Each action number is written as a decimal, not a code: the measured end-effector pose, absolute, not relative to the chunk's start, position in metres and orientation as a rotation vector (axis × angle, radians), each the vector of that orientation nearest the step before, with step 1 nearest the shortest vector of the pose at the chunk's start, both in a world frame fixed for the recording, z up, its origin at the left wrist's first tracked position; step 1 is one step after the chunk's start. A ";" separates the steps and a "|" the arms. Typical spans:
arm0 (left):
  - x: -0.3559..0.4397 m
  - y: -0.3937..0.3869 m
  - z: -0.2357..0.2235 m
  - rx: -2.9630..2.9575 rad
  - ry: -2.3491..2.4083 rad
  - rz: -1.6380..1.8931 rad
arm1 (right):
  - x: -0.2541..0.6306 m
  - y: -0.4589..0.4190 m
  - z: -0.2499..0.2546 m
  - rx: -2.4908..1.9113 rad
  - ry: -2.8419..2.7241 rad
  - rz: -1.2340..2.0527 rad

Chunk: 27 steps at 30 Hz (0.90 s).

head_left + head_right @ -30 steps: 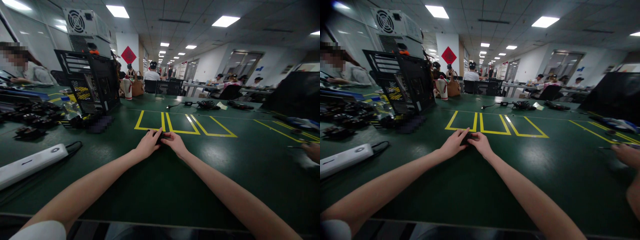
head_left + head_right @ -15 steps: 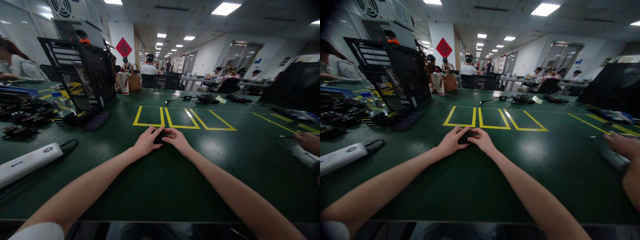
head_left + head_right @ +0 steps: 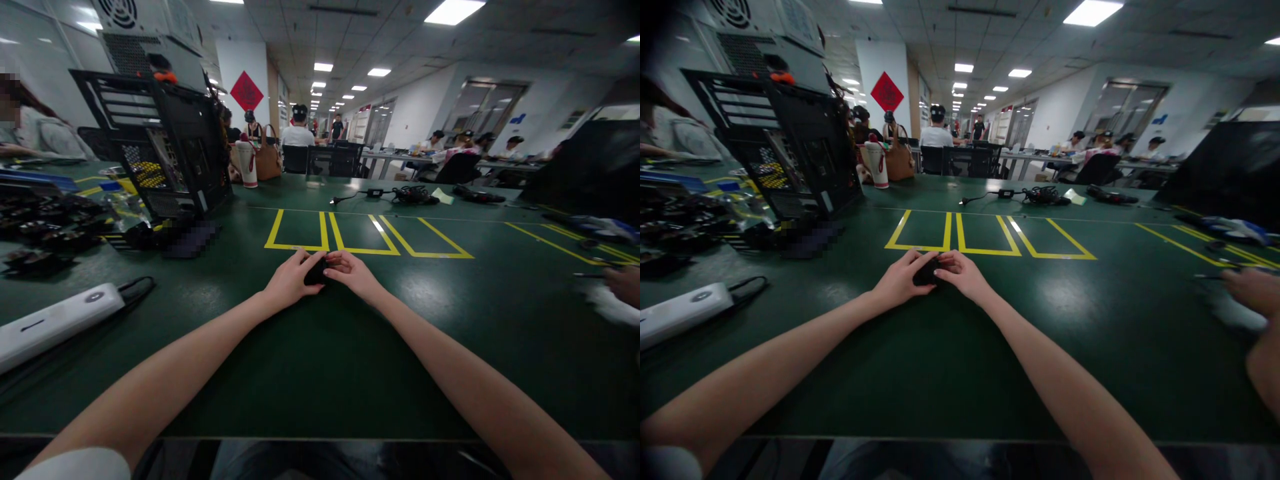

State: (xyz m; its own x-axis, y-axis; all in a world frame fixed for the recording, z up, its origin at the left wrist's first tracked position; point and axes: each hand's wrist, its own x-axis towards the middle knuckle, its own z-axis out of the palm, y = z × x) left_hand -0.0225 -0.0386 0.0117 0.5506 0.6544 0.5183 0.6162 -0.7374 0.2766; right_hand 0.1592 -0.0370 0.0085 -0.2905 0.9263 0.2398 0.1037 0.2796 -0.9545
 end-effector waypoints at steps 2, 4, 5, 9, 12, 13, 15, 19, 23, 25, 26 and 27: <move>-0.022 -0.038 0.011 2.699 1.113 0.955 | 0.160 -0.037 0.010 -0.962 -1.682 1.104; -0.022 -0.038 0.010 2.689 1.112 0.963 | 0.162 -0.036 0.011 -0.957 -1.723 1.093; -0.022 -0.038 0.010 2.687 1.110 0.965 | 0.162 -0.036 0.010 -0.954 -1.731 1.094; -0.023 -0.039 0.011 2.694 1.119 0.950 | 0.163 -0.035 0.008 -0.938 -1.716 1.130; -0.023 -0.040 0.012 2.709 1.123 0.942 | 0.162 -0.035 0.007 -0.960 -1.681 1.117; -0.022 -0.040 0.012 2.712 1.124 0.943 | 0.161 -0.035 0.007 -0.969 -1.669 1.108; -0.022 -0.040 0.012 2.718 1.128 0.947 | 0.160 -0.037 0.010 -0.977 -1.680 1.090; -0.022 -0.039 0.012 2.727 1.140 0.943 | 0.162 -0.040 0.014 -1.018 -1.775 0.977; -0.023 -0.040 0.012 2.724 1.142 0.935 | 0.163 -0.041 0.015 -0.980 -1.794 1.016; -0.023 -0.040 0.012 2.721 1.145 0.937 | 0.163 -0.041 0.013 -0.901 -1.776 1.109; -0.022 -0.040 0.012 2.720 1.146 0.939 | 0.163 -0.041 0.012 -0.874 -1.762 1.143; -0.022 -0.040 0.012 2.719 1.146 0.943 | 0.162 -0.040 0.011 -0.863 -1.745 1.161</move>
State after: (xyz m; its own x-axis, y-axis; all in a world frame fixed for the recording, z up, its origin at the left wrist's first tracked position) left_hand -0.0219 -0.0397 0.0119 0.5410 0.6625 0.5181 0.6361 -0.7253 0.2633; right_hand 0.1623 -0.0401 0.0108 -0.4034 0.8741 0.2707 0.0877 0.3314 -0.9394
